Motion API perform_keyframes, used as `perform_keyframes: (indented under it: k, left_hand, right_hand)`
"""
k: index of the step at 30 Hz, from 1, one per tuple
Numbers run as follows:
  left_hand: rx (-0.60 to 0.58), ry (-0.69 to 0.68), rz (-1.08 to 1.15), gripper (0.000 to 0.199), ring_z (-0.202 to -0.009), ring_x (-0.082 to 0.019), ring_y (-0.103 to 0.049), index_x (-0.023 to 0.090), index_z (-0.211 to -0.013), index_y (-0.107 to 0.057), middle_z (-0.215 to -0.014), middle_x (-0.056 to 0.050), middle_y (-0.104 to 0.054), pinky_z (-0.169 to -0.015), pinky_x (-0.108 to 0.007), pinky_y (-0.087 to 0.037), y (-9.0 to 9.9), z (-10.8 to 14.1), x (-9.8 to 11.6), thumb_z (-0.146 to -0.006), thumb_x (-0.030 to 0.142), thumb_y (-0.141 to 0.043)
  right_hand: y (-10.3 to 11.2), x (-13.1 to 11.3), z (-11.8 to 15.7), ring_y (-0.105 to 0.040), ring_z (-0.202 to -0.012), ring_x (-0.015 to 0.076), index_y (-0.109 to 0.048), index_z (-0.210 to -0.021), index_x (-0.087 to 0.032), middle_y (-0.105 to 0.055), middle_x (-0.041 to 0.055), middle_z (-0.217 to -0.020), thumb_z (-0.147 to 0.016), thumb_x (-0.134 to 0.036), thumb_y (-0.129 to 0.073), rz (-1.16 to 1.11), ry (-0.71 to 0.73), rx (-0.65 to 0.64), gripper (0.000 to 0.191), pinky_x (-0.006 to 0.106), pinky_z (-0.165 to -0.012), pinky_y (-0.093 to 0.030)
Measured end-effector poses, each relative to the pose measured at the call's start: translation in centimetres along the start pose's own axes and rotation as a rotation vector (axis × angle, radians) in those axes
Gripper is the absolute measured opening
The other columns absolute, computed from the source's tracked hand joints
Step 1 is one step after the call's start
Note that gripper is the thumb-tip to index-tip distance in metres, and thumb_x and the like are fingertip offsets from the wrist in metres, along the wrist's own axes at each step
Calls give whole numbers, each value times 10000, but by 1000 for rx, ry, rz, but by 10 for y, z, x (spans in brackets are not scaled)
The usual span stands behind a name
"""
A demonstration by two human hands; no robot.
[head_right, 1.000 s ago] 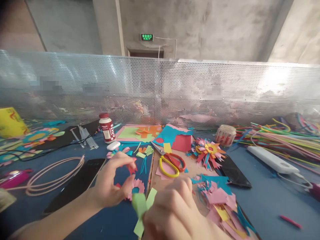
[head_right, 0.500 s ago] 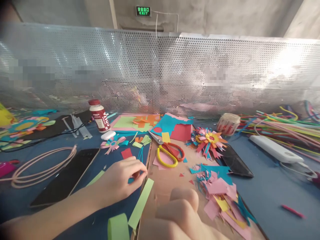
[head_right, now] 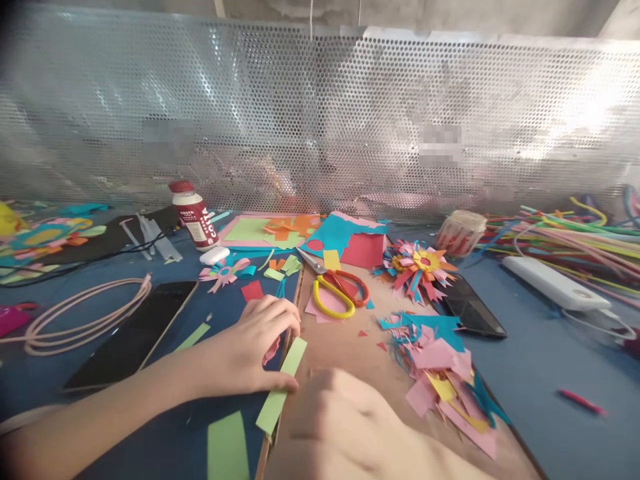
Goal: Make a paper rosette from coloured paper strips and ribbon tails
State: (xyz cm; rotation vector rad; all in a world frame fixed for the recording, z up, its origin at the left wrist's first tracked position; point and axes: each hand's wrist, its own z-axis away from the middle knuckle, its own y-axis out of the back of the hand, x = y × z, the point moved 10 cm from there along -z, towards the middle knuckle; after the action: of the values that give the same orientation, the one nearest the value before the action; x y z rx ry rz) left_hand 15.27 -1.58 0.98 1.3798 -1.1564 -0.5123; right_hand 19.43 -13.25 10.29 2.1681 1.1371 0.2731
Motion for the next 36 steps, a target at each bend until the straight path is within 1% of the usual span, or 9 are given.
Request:
perform_keyframes:
  k: [2, 5, 9, 12, 18, 25, 28, 32, 36]
  left_hand:
    - [24, -13, 29, 358, -871, -223, -442, 195, -876, -507, -897, -35, -514, -768, -369, -398, 0, 0, -1, -677, 430, -688]
    - [65, -13, 63, 306, -870, -224, -447, 199, -861, -496, -866, -27, -514, -778, -376, -390, 1, 0, -4, -709, 410, -659]
    - [59, 64, 125, 196, -821, -209, -478, 204, -838, -503, -811, -13, -536, -727, -354, -414, 2, -1, -11, -734, 286, -647]
    - [18, 193, 263, 153, -747, -178, -523, 207, -828, -515, -848, -17, -573, -655, -314, -441, 1, 0, -22, -757, 288, -624]
    - [-105, 363, 726, 196, -439, -78, -484, 199, -808, -467, -675, 35, -543, -405, -202, -380, -14, 3, -37, -774, 350, -588]
    - [-176, 399, 918, 251, -420, -79, -464, 182, -764, -483, -563, 51, -520, -377, -186, -344, -13, 3, -31, -727, 358, -658]
    - [-124, 413, 970, 240, -516, -89, -497, 169, -758, -510, -636, 32, -547, -433, -189, -359, -5, 1, -36, -705, 320, -689]
    - [50, 334, 1141, 209, -638, -77, -482, 153, -727, -540, -694, 38, -524, -563, -188, -364, 14, -4, -45, -685, 246, -722]
    - [95, 278, 1323, 223, -600, -66, -433, 162, -710, -529, -676, 48, -492, -521, -180, -324, 18, -5, -50, -685, 242, -735]
  right_hand:
    - [1, 12, -1, -459, -430, 117, -496, -655, -255, -482, -32, -494, -851, -138, -479, 24, -61, 25, 228, 254, -399, -377]
    - [11, 31, 1, -487, -481, 116, -513, -857, -246, -521, -20, -589, -802, -69, -498, 86, -156, 96, 185, 246, -415, -381]
    - [-6, 28, 14, -482, -469, 117, -543, -906, -235, -556, -16, -596, -807, -125, -483, 176, 32, -152, 160, 262, -450, -390]
    - [16, 56, 35, -484, -462, 100, -528, -887, -233, -567, -14, -619, -770, -58, -506, 389, -132, 32, 211, 230, -422, -356]
    - [-23, 60, 71, -505, -513, 103, -552, -849, -233, -555, -15, -635, -835, -120, -475, 371, -47, -201, 137, 222, -451, -357]
    - [-46, 68, 81, -501, -537, 105, -530, -827, -198, -555, 7, -701, -855, -86, -392, 291, -222, -353, 180, 228, -476, -351]
    - [-52, 66, 85, -521, -574, 123, -551, -807, -202, -548, 9, -691, -865, -160, -424, 187, -247, -482, 147, 231, -489, -368]
    - [-50, 74, 84, -535, -630, 131, -570, -832, -204, -571, 18, -758, -867, -292, -479, 14, -431, -579, 132, 238, -532, -399]
    - [-41, 101, 68, -516, -612, 124, -593, -774, -200, -590, 7, -713, -906, -329, -423, -128, -735, -435, 251, 240, -549, -384]
